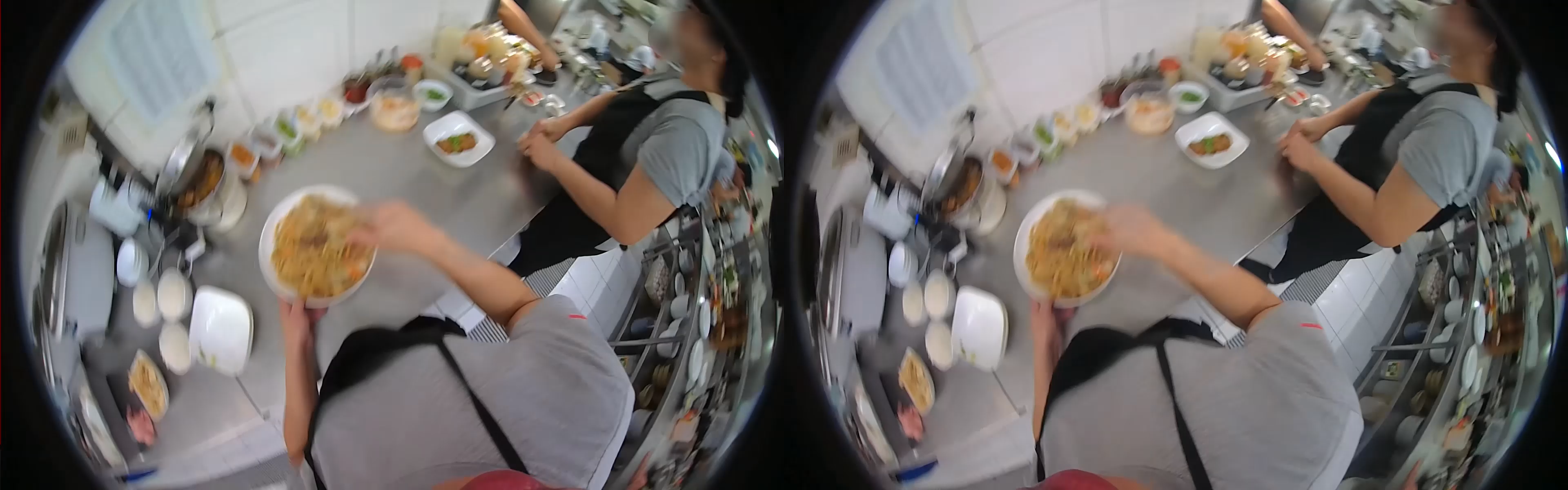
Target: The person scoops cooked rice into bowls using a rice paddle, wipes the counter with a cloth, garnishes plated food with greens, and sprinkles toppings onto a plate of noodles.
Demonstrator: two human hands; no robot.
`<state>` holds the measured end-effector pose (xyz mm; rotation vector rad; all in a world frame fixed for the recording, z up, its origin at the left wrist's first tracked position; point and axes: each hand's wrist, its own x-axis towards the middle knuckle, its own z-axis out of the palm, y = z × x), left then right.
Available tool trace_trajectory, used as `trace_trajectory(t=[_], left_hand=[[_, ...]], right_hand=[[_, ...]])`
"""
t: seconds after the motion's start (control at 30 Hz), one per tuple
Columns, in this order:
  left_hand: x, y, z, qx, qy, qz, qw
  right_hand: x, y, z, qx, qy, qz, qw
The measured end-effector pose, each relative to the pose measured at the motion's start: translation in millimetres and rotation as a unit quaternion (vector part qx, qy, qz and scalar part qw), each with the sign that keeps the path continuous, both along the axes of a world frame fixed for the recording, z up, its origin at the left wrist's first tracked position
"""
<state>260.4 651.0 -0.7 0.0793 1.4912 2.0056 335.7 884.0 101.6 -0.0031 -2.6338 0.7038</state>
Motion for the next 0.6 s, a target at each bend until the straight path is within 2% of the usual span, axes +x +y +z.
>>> trace_trajectory(t=[0.03, 0.07, 0.1, 0.17, 0.2, 0.27, 0.3, 0.33, 0.37, 0.4, 0.43, 0.47, 0.5, 0.53, 0.57, 0.6], left_hand=[[0.1, 8.2, 3.6, 0.016, 0.004, -0.011, 1.000], [0.0, 16.9, 4.5, 0.017, -0.001, -0.018, 1.000], [-4.7, 24.8, -4.3, 0.008, 0.007, -0.040, 0.999], [-2.5, 42.3, 3.1, -0.047, -0.015, -0.079, 0.996], [-2.3, 48.0, 7.0, -0.051, -0.018, -0.070, 0.996], [-3.2, 58.2, 20.0, -0.123, 0.000, -0.217, 0.968], [-2.3, 57.7, 30.5, -0.122, 0.001, -0.215, 0.969], [-0.9, 56.7, 49.1, -0.185, 0.042, -0.351, 0.917], [1.6, 57.1, 61.9, -0.243, 0.083, -0.479, 0.840], [9.0, 55.9, 67.2, -0.241, 0.086, -0.477, 0.841], [19.8, 51.9, 70.8, -0.147, 0.067, -0.442, 0.883], [29.3, 49.0, 72.8, -0.050, 0.049, -0.401, 0.913], [37.9, 49.1, 69.7, -0.049, 0.055, -0.397, 0.915], [46.3, 50.1, 62.3, 0.004, 0.015, -0.268, 0.963], [50.7, 50.4, 56.7, 0.059, -0.026, -0.134, 0.989], [48.6, 47.1, 54.2, 0.093, -0.087, -0.080, 0.989]], right_hand=[[9.7, 4.2, 15.7, 0.007, -0.030, -0.059, 0.998], [17.5, 8.9, 22.7, -0.009, -0.002, -0.100, 0.995], [25.1, 18.0, 27.5, -0.006, -0.054, -0.174, 0.983], [41.3, 32.8, 29.9, -0.044, 0.056, -0.217, 0.974], [49.1, 36.1, 30.0, -0.048, 0.052, -0.209, 0.975], [60.3, 38.9, 31.8, -0.119, 0.021, -0.257, 0.959], [61.3, 34.0, 26.1, -0.118, 0.023, -0.255, 0.959], [60.9, 25.9, 14.6, -0.160, 0.017, -0.252, 0.954], [60.5, 16.4, 6.6, -0.202, 0.012, -0.250, 0.947], [60.2, 2.7, 4.2, -0.185, -0.036, -0.205, 0.961], [58.0, -13.7, 1.2, -0.165, -0.081, -0.159, 0.970], [55.1, -31.6, -8.7, -0.201, -0.085, -0.113, 0.969], [51.4, -48.7, -20.4, -0.237, -0.090, -0.066, 0.965], [46.7, -65.7, -29.2, -0.232, -0.017, -0.019, 0.972], [41.3, -73.5, -32.4, -0.227, 0.055, 0.028, 0.972], [35.5, -65.6, -28.6, -0.224, 0.057, 0.034, 0.972]])
